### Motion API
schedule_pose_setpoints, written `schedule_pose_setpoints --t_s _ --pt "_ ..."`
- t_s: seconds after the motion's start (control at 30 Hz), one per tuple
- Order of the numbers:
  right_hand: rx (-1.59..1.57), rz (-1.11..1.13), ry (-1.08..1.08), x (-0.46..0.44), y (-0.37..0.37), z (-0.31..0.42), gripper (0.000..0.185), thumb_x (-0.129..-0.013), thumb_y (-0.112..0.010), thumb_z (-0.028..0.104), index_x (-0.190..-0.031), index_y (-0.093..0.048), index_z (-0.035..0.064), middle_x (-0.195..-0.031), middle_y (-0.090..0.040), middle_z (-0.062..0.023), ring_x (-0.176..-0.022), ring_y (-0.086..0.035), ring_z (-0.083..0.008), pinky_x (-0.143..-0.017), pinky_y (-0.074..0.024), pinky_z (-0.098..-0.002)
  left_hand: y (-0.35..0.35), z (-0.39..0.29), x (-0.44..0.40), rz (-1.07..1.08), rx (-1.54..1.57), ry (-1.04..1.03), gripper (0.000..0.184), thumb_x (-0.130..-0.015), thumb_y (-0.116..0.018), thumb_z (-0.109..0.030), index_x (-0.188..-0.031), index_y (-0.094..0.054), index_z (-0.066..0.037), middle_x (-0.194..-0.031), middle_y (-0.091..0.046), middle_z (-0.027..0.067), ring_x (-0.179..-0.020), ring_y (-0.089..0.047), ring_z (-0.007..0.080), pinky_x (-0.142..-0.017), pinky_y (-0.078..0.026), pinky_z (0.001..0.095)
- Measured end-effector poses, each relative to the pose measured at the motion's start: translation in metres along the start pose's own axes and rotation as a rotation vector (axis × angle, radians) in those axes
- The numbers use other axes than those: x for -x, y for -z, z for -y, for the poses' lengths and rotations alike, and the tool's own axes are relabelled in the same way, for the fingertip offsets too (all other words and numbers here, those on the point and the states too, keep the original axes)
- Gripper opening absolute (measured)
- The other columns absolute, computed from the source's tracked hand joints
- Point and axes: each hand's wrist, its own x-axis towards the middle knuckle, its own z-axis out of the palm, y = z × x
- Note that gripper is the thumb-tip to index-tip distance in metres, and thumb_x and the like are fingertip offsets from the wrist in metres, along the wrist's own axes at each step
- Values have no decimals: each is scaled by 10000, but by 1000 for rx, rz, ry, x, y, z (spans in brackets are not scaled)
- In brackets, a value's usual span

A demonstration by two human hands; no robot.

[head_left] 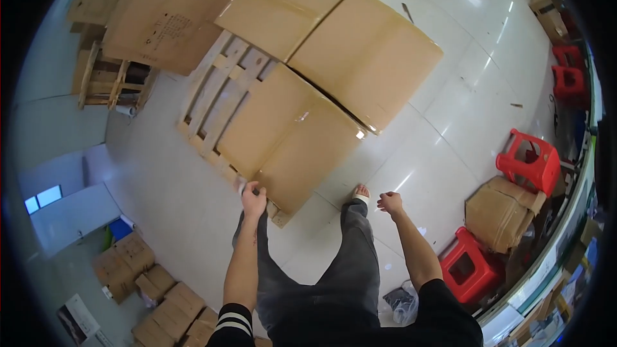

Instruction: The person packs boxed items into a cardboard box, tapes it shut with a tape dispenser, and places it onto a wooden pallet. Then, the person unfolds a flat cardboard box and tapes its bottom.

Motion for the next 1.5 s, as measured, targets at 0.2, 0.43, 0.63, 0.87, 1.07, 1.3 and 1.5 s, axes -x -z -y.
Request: schedule_pose_setpoints --t_s 0.2,0.43,0.63,0.87,1.07,1.3,1.5 --pt "-165 -237 226 4 -94 77 435 -929 -590 330 -1165 -591 -34 -1004 -681 -141 -875 -659 -185 -656 -543 -323 38 90 -120 -85 335 168 346 -882 -650 -238 -1143 -598 -17 -1077 -670 142 -1051 -620 274 -916 -481 366" --pt "-490 -380 512 -53 -125 194 484 -960 -546 324 -1287 -544 -34 -1198 -611 -141 -1115 -551 -216 -960 -431 -322 14 117 -206 -167 583 531 394 -1019 -440 -319 -1191 -567 12 -1233 -595 119 -1172 -529 227 -962 -440 338" --pt "-790 -151 521 -75 -106 167 396 -890 -592 256 -1109 -646 -69 -1096 -651 -137 -1047 -579 -212 -928 -449 -316 2 135 -219 73 1319 543 374 -990 -416 -297 -1138 -624 -23 -1148 -645 114 -1081 -595 260 -941 -458 384" --pt "-971 -177 526 -40 -130 179 469 -872 -502 314 -1094 -643 -74 -1081 -656 -162 -970 -615 -238 -868 -486 -332 23 167 -233 207 1557 209 458 -922 -345 -348 -1026 -640 -14 -1045 -659 155 -945 -633 301 -804 -507 404" --pt "-1074 -198 418 -48 -116 171 417 -832 -513 275 -1031 -642 -68 -979 -666 -149 -896 -625 -243 -806 -511 -343 4 198 -222 92 1530 271 464 -922 -334 -355 -1000 -633 -8 -1013 -656 150 -933 -623 316 -799 -501 410" --pt "-1135 -178 417 -44 -92 165 373 -846 -532 255 -1045 -613 -50 -1002 -658 -148 -902 -629 -248 -777 -520 -327 -14 125 -182 -6 1784 520 469 -902 -337 -345 -1020 -621 10 -1055 -644 158 -966 -612 338 -824 -492 448" --pt "-1148 -978 323 -24 -113 158 515 -894 -648 438 -1129 -598 -18 -1132 -628 -183 -1079 -599 -269 -885 -488 -347 -33 165 -183 209 1696 346 518 -940 -338 -409 -1171 -594 -22 -1175 -613 155 -1091 -583 343 -892 -490 456"
